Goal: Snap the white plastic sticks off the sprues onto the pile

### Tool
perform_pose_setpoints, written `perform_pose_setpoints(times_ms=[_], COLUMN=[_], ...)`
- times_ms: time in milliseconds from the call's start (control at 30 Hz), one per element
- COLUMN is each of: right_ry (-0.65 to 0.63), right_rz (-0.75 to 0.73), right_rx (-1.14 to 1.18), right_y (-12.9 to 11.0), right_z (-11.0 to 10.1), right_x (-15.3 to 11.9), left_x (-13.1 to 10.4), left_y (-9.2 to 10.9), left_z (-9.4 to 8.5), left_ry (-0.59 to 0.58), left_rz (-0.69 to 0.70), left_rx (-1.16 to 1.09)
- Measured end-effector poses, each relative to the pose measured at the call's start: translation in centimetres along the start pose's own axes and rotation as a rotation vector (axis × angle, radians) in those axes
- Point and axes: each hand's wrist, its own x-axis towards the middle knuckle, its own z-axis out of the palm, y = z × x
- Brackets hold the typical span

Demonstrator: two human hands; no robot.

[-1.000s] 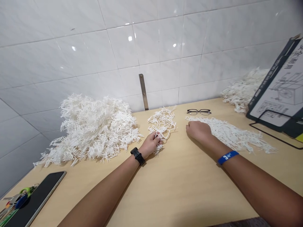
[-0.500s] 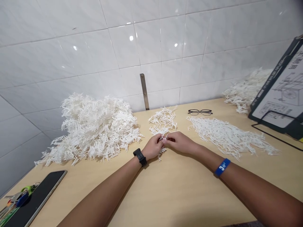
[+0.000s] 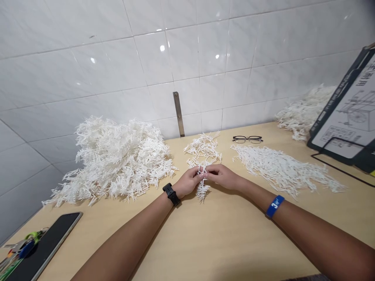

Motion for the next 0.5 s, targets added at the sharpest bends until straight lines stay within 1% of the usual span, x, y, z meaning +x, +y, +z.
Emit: perform_pose_setpoints(times_ms=[167,267,400,500], right_ry=[-0.016,-0.016,-0.015,-0.006], right_rz=[-0.02,-0.049,0.02,0.068], right_rx=[0.116,0.188,0.347,0.464], right_y=[0.29,0.27,0.3,0.35], right_z=[0.02,0.03,0.32,0.53], right_x=[0.1,0.13,0.13,0.15], left_x=[-0.15,-0.14,-0.06,-0.01], left_y=[-0.04,-0.29,-0.46,-0.36], left_z=[-0.13,-0.05,0.04,0.0], left_ry=[0.007,0.017,-0.004,-0.023], left_rz=[-0.054,-0.069,-0.094,-0.116], left_rx=[-0.149,-0.276,-0.453,-0.516])
